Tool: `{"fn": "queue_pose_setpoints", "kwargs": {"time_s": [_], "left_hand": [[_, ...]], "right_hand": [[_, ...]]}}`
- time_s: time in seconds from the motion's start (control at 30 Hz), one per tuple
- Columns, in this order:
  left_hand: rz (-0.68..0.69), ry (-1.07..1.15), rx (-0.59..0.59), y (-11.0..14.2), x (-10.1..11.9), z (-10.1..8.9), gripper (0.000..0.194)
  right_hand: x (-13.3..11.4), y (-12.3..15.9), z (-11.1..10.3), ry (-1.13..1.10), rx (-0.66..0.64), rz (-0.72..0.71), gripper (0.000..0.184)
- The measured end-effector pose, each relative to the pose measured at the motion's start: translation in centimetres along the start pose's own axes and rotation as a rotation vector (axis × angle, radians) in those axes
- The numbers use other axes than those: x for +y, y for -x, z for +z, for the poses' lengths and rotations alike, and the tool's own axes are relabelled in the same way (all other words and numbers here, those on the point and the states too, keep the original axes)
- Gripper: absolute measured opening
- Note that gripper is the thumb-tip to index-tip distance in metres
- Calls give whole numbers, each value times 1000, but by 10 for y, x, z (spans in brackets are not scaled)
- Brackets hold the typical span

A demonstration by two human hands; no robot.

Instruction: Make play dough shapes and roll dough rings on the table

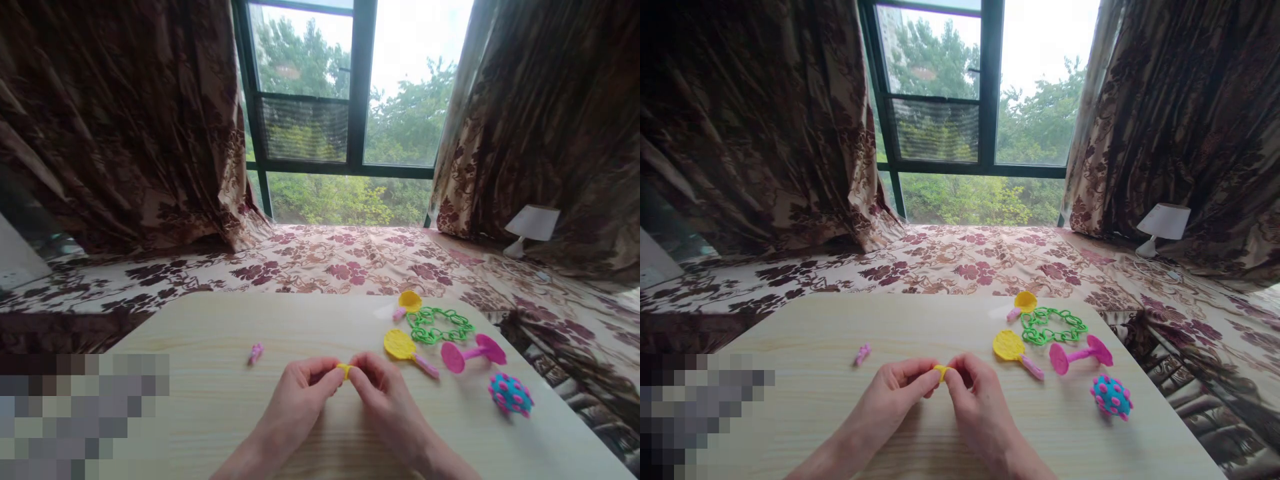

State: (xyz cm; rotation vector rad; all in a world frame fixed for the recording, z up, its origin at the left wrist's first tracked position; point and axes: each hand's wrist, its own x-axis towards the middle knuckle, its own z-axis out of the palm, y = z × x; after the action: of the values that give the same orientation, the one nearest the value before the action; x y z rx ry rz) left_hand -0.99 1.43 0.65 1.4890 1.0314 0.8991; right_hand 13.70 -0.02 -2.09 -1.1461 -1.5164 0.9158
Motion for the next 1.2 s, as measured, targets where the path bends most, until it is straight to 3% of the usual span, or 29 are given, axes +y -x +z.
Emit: {"fn": "queue_pose_setpoints", "kwargs": {"time_s": [0.13,0.27,0.5,0.7,0.87,1.03,1.2], "left_hand": [[-9,38,3,0,-2,1,28],[-22,84,-15,-1,-4,-1,29],[-11,40,-45,-2,-7,-3,25],[-86,54,9,-1,-8,-1,31],[-225,292,12,-2,-15,1,40],[-250,456,37,-2,-16,3,32],[-216,385,-75,1,-9,4,31]], "right_hand": [[5,-4,0,-208,7,80,23],[8,-3,-1,-274,46,59,25],[2,2,-1,-172,-12,-25,18],[5,1,-1,-31,103,-122,12],[1,4,2,-39,69,-122,6],[-3,4,1,-53,52,-118,9],[-2,4,-2,-10,65,-158,7]]}}
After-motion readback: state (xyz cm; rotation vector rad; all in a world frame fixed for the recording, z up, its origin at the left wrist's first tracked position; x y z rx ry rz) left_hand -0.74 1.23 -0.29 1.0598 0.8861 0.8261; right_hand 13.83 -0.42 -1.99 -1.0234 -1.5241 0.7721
